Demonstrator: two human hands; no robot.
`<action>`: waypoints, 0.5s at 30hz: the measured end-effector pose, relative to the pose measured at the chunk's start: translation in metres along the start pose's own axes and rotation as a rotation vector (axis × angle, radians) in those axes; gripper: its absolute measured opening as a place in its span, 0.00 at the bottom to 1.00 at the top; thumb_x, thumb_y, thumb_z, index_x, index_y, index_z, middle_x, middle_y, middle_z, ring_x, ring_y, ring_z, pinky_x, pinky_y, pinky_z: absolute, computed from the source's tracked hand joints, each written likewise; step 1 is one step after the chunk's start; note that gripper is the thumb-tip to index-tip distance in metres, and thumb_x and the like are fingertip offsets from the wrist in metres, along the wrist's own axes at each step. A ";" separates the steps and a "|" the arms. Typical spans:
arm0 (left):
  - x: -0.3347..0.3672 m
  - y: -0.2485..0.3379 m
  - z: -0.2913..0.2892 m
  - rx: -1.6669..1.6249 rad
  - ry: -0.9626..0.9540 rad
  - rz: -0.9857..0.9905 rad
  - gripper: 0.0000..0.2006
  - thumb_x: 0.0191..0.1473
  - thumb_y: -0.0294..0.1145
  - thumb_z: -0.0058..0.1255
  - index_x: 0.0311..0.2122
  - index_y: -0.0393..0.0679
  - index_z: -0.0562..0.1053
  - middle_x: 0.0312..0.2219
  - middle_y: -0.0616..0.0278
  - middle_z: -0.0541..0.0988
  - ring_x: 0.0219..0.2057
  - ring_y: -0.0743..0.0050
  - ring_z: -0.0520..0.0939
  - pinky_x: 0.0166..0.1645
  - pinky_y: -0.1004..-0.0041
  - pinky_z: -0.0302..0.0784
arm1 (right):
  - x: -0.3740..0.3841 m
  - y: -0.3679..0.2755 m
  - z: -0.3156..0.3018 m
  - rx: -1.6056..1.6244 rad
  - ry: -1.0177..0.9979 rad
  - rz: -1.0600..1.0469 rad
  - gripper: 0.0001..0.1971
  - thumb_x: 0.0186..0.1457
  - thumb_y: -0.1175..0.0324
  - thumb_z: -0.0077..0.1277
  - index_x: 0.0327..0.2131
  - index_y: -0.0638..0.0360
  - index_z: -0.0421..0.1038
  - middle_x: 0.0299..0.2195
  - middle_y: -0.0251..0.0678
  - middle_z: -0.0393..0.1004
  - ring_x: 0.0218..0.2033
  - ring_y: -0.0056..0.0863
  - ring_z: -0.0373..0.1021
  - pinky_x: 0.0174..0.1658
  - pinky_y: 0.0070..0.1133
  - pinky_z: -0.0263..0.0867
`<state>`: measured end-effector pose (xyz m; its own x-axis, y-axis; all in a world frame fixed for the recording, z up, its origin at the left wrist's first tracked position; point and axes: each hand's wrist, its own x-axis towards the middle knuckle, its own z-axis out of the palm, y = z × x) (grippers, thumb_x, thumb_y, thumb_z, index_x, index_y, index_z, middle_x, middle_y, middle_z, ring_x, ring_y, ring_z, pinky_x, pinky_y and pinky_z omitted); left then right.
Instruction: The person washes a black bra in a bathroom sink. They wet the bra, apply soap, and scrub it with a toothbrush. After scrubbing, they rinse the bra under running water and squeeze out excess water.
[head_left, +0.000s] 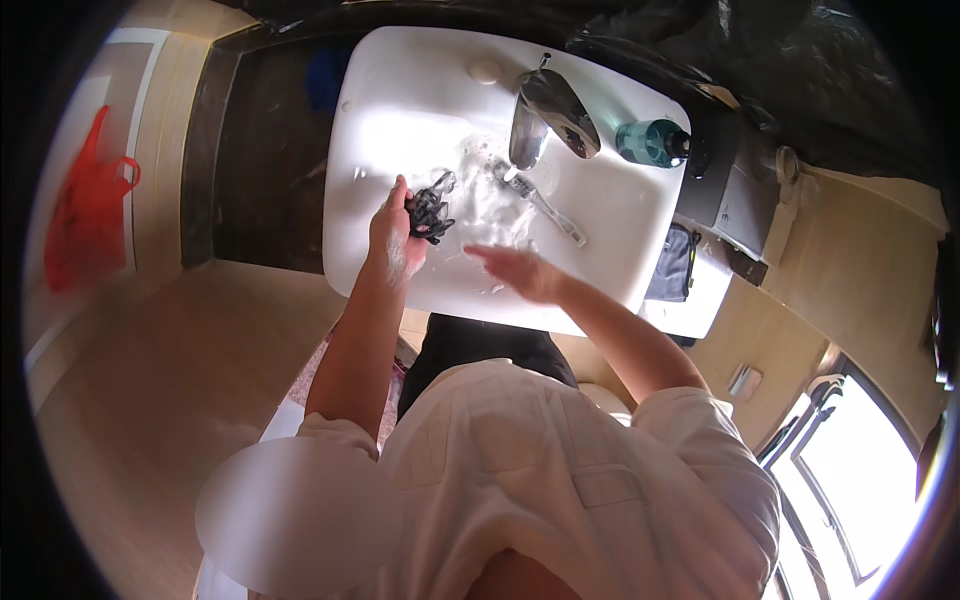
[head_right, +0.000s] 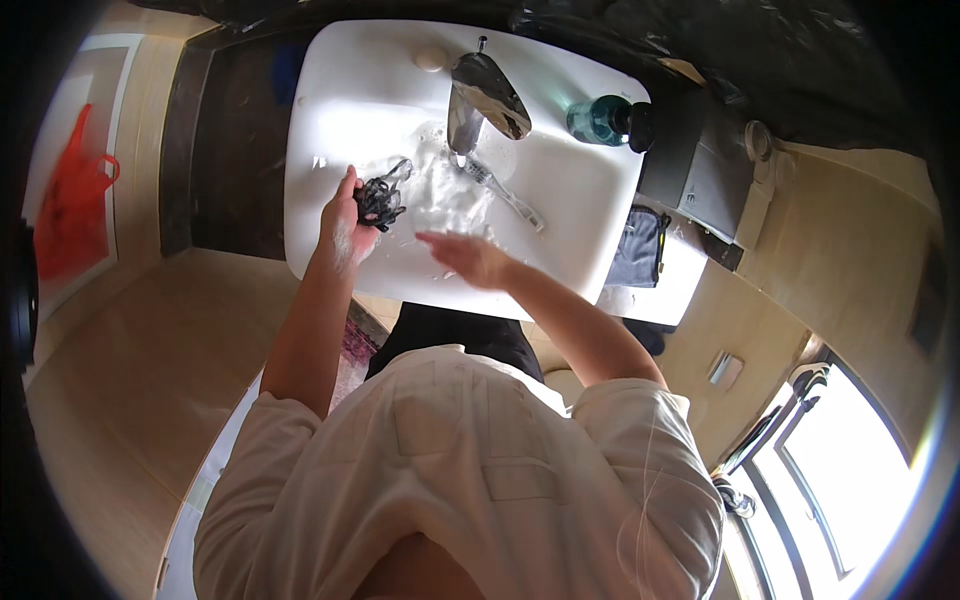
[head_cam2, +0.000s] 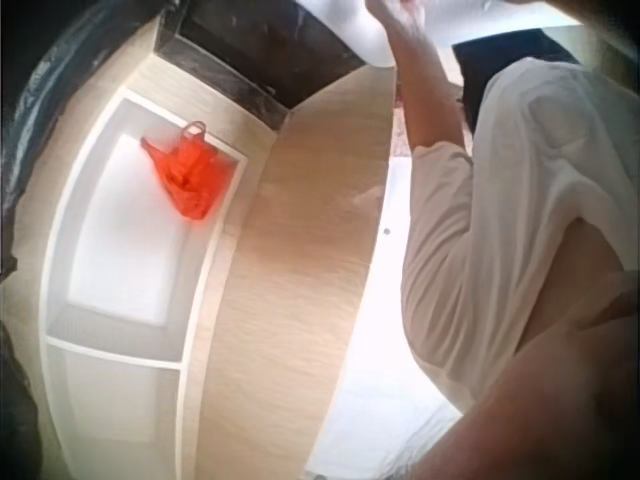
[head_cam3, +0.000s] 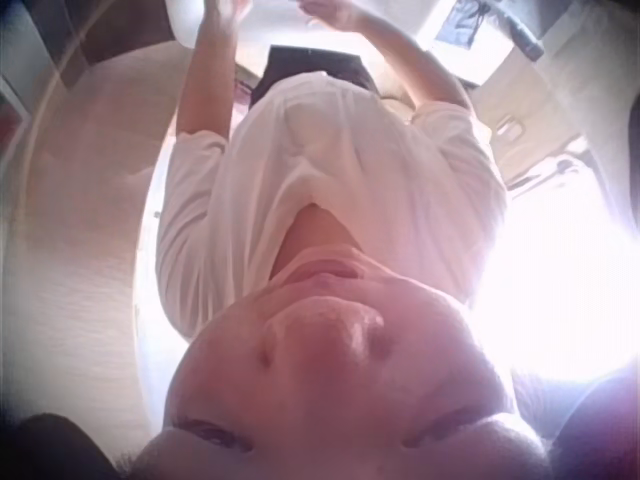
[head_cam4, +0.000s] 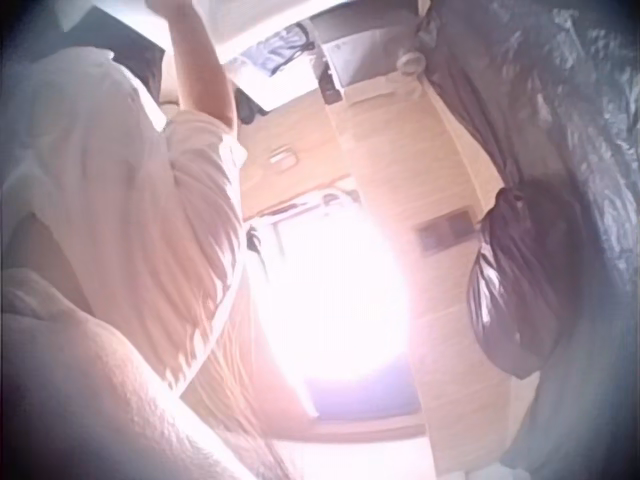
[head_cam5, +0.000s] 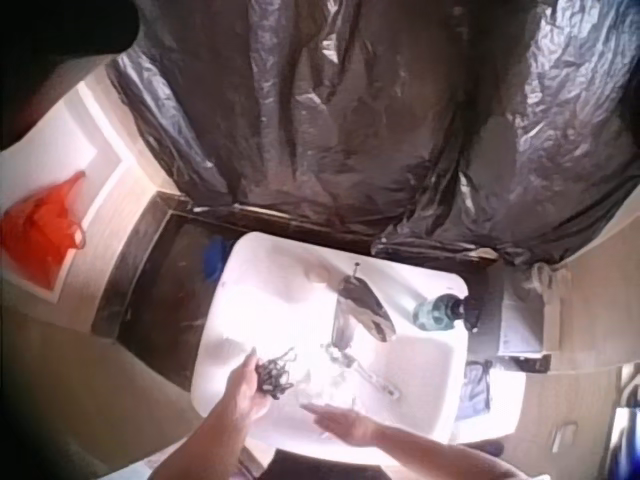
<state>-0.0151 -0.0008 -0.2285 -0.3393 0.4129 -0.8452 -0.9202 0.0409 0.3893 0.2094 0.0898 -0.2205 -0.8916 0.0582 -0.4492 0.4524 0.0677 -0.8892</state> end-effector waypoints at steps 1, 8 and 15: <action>0.000 -0.001 -0.001 0.015 0.006 -0.003 0.15 0.60 0.45 0.48 0.26 0.48 0.64 0.22 0.67 0.66 0.24 0.72 0.72 0.27 0.70 0.69 | -0.018 -0.007 0.007 -0.123 -0.019 -0.037 0.27 0.64 0.51 0.34 0.64 0.41 0.49 0.63 0.38 0.54 0.64 0.33 0.51 0.66 0.29 0.45; -0.010 -0.022 0.025 0.063 0.082 -0.080 0.14 0.60 0.43 0.48 0.25 0.49 0.64 0.21 0.69 0.67 0.22 0.75 0.70 0.23 0.73 0.63 | -0.001 0.076 -0.014 -0.594 0.146 -0.087 0.22 0.62 0.54 0.38 0.55 0.53 0.63 0.59 0.38 0.59 0.62 0.37 0.54 0.61 0.34 0.53; -0.011 -0.001 0.013 -0.059 -0.028 -0.078 0.14 0.59 0.42 0.49 0.25 0.49 0.64 0.19 0.69 0.68 0.20 0.74 0.72 0.24 0.73 0.70 | 0.074 -0.011 -0.079 1.444 0.693 -0.032 0.12 0.61 0.72 0.31 0.38 0.71 0.65 0.23 0.39 0.67 0.27 0.32 0.68 0.45 0.27 0.70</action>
<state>-0.0080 0.0063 -0.2152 -0.2614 0.4357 -0.8613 -0.9537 0.0209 0.3000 0.1401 0.1718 -0.2374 -0.5366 0.5218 -0.6631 -0.3217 -0.8530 -0.4109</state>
